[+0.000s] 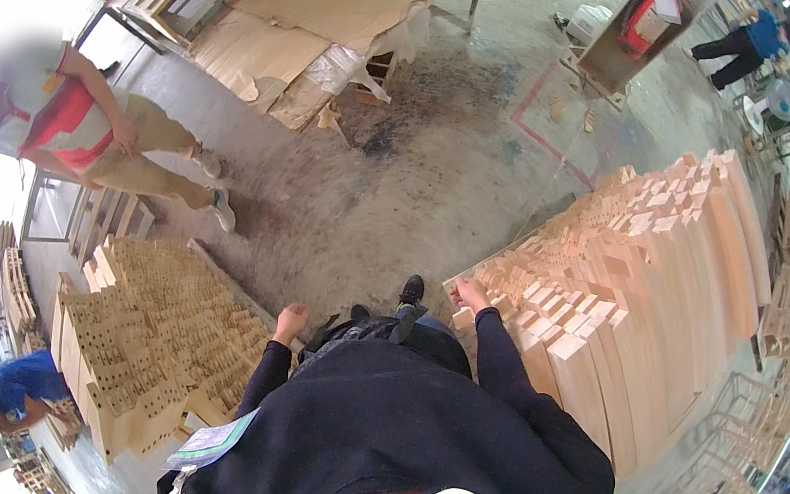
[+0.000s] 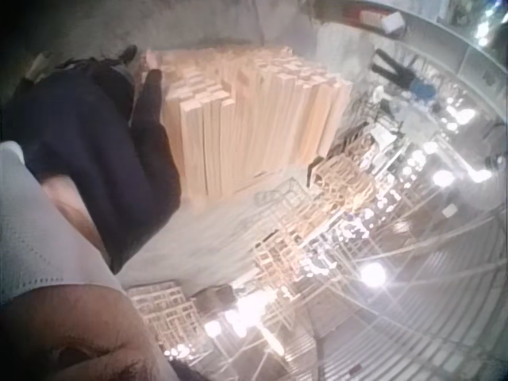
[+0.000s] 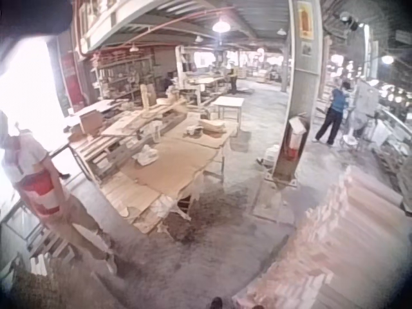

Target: The person picks up wooden planks from a stack, carries them to a workbench, and places them down. They then return to the stack, pick up more planks, and repeat the process of carrying and stacking them.

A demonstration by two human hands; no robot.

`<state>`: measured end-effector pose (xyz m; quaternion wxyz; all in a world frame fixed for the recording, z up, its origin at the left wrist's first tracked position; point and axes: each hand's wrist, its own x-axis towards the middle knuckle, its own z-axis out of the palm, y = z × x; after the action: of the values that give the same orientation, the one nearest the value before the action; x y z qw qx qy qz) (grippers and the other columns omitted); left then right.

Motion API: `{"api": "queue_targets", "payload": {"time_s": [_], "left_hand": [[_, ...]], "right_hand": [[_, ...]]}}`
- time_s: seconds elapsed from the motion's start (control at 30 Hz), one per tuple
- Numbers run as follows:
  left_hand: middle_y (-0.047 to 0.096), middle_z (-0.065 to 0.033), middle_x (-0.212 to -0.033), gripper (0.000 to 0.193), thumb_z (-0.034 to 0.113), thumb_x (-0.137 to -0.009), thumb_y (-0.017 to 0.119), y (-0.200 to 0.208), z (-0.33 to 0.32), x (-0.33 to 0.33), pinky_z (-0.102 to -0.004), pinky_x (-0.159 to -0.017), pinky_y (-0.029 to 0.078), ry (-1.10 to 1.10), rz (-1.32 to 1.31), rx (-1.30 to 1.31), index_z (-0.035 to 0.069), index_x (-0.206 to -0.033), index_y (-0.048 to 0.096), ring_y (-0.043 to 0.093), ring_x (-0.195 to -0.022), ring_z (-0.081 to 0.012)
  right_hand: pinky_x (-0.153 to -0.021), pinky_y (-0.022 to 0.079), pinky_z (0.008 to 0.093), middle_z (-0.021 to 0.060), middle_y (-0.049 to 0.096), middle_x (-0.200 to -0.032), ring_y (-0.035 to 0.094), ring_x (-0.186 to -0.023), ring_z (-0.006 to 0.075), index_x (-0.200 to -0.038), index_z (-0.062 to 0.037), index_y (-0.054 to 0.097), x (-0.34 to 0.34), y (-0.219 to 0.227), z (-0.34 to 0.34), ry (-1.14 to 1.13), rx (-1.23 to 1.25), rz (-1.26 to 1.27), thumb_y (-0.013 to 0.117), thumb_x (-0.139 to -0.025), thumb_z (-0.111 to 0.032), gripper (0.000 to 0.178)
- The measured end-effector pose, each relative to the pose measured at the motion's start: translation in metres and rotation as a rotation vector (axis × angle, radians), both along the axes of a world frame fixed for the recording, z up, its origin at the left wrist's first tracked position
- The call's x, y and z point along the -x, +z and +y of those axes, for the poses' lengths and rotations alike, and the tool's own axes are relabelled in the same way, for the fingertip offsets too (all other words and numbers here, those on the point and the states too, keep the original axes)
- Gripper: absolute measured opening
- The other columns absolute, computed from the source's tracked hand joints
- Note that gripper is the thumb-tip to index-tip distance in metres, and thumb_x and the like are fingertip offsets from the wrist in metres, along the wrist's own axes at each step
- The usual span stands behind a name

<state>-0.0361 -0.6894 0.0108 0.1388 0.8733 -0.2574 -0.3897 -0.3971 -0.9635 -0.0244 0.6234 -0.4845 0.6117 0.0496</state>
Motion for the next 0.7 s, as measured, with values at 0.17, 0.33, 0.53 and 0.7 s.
{"api": "queue_targets", "payload": {"time_s": [0.17,0.33,0.53,0.7], "left_hand": [[0.060,-0.0148,-0.088,0.035,0.028,-0.070,0.052,0.006,-0.020,0.005,-0.0341,-0.076,0.044,-0.082,-0.044,-0.036,0.004,-0.095,0.059,0.057,-0.086,-0.0282],[0.061,-0.0167,-0.085,0.033,0.026,-0.070,0.052,0.012,-0.040,0.007,-0.0348,-0.075,0.044,-0.091,-0.022,-0.055,0.004,-0.092,0.060,0.057,-0.083,-0.0293],[0.061,-0.0178,-0.083,0.031,0.024,-0.069,0.051,0.036,-0.064,0.016,-0.0359,-0.074,0.045,-0.192,-0.112,0.005,0.003,-0.091,0.061,0.058,-0.082,-0.0303],[0.060,-0.0182,-0.084,0.030,0.023,-0.067,0.052,-0.022,-0.068,-0.019,-0.0373,-0.074,0.045,-0.383,-0.239,0.054,0.004,-0.089,0.061,0.056,-0.084,-0.0319]], "right_hand": [[-0.047,0.043,0.0253,0.0038,0.060,-0.064,0.057,-0.055,0.0120,-0.072,-0.0037,0.059,0.005,0.010,0.001,0.034,0.006,0.009,0.041,-0.080,-0.031,0.034],[-0.045,0.043,0.0249,0.0035,0.060,-0.063,0.057,-0.054,0.0119,-0.071,-0.0035,0.059,-0.007,0.021,0.011,0.056,-0.027,-0.035,0.043,-0.079,-0.027,0.029],[-0.045,0.041,0.0258,0.0039,0.059,-0.059,0.055,-0.050,0.0124,-0.065,-0.0039,0.059,-0.016,0.019,0.010,-0.007,0.021,-0.120,0.045,-0.076,-0.026,0.029],[-0.041,0.038,0.0246,0.0048,0.058,-0.059,0.052,-0.047,0.0121,-0.067,-0.0041,0.058,-0.006,-0.013,0.010,0.169,0.089,-0.117,0.040,-0.080,-0.022,0.029]]}}
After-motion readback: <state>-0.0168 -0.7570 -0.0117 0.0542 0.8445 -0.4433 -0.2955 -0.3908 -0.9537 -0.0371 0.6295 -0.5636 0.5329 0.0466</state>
